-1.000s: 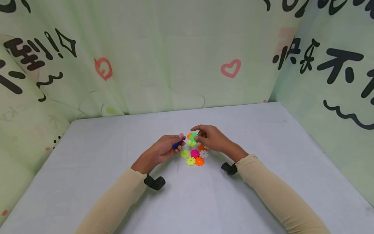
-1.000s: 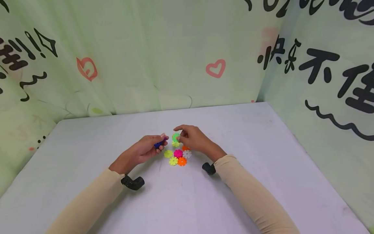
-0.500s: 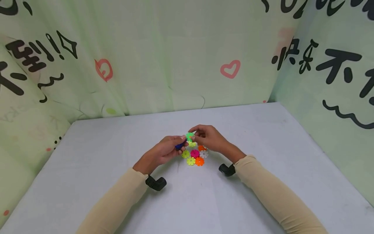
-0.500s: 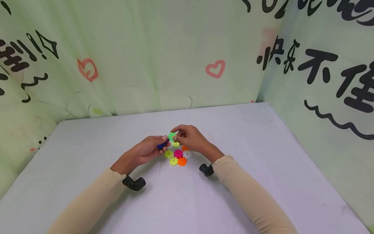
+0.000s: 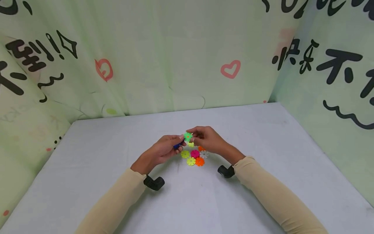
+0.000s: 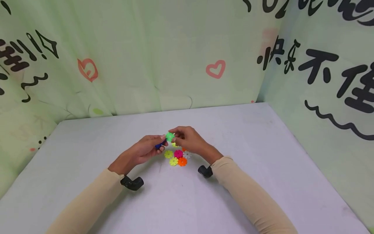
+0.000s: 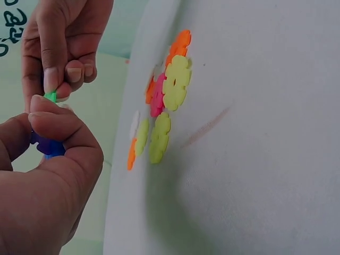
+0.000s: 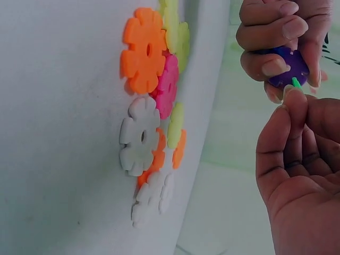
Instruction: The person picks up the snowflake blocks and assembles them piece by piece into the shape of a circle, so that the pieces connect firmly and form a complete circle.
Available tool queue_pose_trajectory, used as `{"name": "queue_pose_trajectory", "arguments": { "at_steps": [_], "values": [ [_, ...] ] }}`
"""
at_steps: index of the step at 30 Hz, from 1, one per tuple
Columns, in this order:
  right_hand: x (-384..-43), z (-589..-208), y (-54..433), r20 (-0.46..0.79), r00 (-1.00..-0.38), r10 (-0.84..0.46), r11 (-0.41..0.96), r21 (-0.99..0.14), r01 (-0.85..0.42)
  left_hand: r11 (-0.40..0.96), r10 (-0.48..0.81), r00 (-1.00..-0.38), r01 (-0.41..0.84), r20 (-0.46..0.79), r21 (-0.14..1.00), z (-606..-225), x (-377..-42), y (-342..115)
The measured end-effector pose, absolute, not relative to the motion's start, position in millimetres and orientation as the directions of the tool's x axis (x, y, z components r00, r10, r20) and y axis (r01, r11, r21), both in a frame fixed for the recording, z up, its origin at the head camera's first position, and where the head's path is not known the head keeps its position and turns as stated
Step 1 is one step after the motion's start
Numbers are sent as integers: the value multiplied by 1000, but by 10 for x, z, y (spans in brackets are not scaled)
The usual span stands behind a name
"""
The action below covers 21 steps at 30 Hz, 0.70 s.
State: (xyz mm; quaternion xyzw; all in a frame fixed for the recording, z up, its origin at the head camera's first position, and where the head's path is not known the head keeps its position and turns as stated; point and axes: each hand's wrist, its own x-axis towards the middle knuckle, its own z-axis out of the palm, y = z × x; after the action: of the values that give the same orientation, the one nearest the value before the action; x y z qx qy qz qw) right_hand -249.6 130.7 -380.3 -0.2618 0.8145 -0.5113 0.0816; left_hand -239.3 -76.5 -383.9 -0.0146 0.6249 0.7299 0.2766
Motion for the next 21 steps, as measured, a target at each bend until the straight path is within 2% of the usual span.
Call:
{"name": "queue_pose_trajectory", "arguments": {
  "at_steps": [9, 17, 21],
  "values": [
    [-2458, -3806, 1267, 124, -850, -512, 329, -886, -328, -63, 383, -849, -416, -363, 907, -3862, -2380, -774],
    [-2479, -3700, 1353, 83, -841, -534, 374, -869, -323, 123, 404, -855, -300, -324, 946, -3827, -2378, -830],
    [-2491, -3690, 1413, 26, -819, -573, 451, -824, -342, 120, 371, -859, -331, -351, 936, -3850, -2393, -857]
  ]
}}
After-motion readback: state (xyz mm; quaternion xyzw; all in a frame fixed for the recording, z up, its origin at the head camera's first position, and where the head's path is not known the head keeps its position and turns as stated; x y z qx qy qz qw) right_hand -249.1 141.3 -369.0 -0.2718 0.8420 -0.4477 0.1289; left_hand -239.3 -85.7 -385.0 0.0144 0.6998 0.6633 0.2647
